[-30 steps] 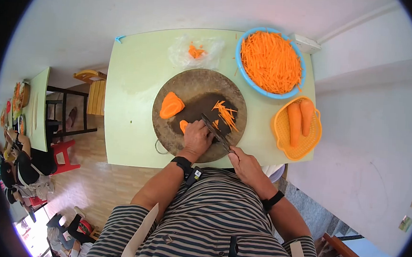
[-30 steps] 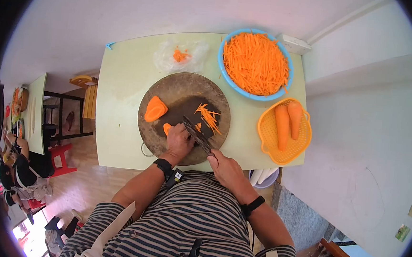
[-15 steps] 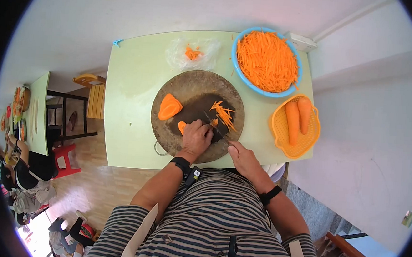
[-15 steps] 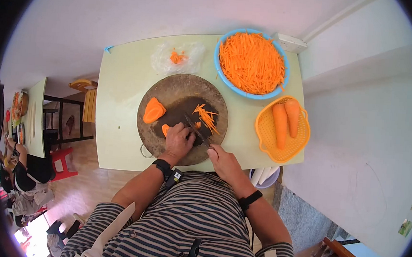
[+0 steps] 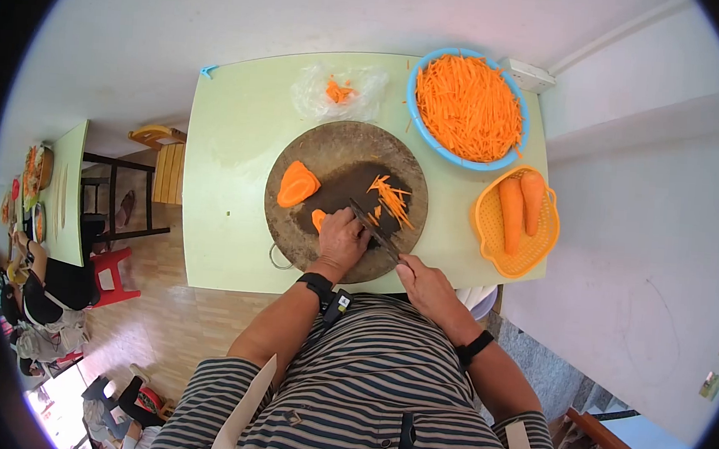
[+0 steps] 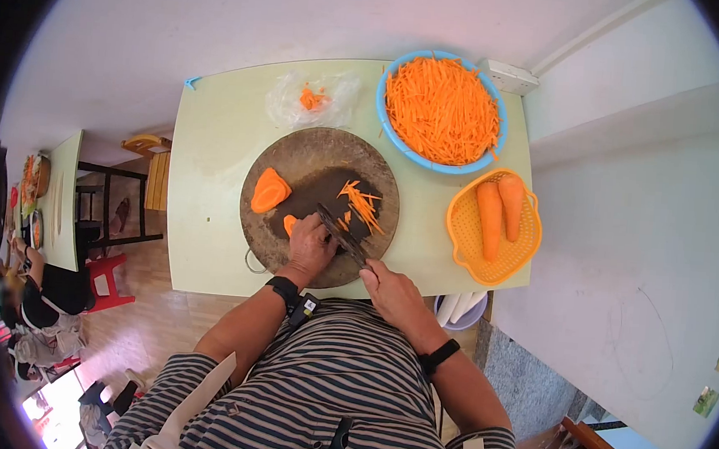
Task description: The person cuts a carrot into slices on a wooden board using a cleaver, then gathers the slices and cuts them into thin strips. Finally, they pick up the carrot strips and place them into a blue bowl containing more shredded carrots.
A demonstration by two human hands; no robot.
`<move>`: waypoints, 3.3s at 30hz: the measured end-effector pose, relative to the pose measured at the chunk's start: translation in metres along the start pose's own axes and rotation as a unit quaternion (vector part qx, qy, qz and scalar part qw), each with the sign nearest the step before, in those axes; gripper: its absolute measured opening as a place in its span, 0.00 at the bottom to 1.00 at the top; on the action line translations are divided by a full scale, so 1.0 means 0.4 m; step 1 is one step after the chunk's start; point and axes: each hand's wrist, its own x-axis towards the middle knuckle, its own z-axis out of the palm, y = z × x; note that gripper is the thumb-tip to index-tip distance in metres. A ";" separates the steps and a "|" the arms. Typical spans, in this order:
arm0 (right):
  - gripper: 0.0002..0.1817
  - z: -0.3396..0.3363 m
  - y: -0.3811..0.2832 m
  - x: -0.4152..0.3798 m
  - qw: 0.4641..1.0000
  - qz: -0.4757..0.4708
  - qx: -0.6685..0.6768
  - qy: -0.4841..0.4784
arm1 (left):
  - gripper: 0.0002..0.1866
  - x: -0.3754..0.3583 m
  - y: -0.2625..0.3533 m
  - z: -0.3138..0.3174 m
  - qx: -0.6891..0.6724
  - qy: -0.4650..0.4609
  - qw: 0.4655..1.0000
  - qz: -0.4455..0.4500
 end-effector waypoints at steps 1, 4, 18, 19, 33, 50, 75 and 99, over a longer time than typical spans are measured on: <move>0.23 0.000 -0.004 0.005 1.000 -0.003 -0.005 -0.004 | 0.08 0.000 -0.001 0.000 0.000 0.000 1.000 0.000; 0.23 0.001 -0.010 0.017 1.000 0.003 -0.013 -0.008 | 0.08 0.000 -0.003 -0.001 -0.003 -0.003 1.000 0.005; 0.25 -0.008 0.013 0.000 0.999 0.011 0.051 -0.002 | 0.10 -0.005 0.001 0.001 0.025 -0.010 1.000 -0.013; 0.24 -0.003 0.018 -0.002 0.999 0.001 0.044 0.000 | 0.10 -0.005 -0.002 0.002 0.025 -0.010 1.000 -0.013; 0.24 0.008 0.019 0.028 1.000 -0.018 0.023 0.012 | 0.09 0.000 0.000 0.002 0.022 -0.006 1.000 -0.011; 0.25 -0.018 0.010 -0.007 0.998 0.022 0.053 -0.020 | 0.09 -0.003 0.001 0.003 0.015 -0.010 1.000 -0.021; 0.25 -0.018 0.027 -0.008 0.997 0.016 0.079 -0.017 | 0.08 0.005 0.013 0.000 0.016 0.019 1.000 -0.014; 0.24 -0.014 0.034 -0.002 0.992 0.037 0.120 -0.001 | 0.05 0.007 0.016 -0.002 0.003 0.029 1.000 -0.012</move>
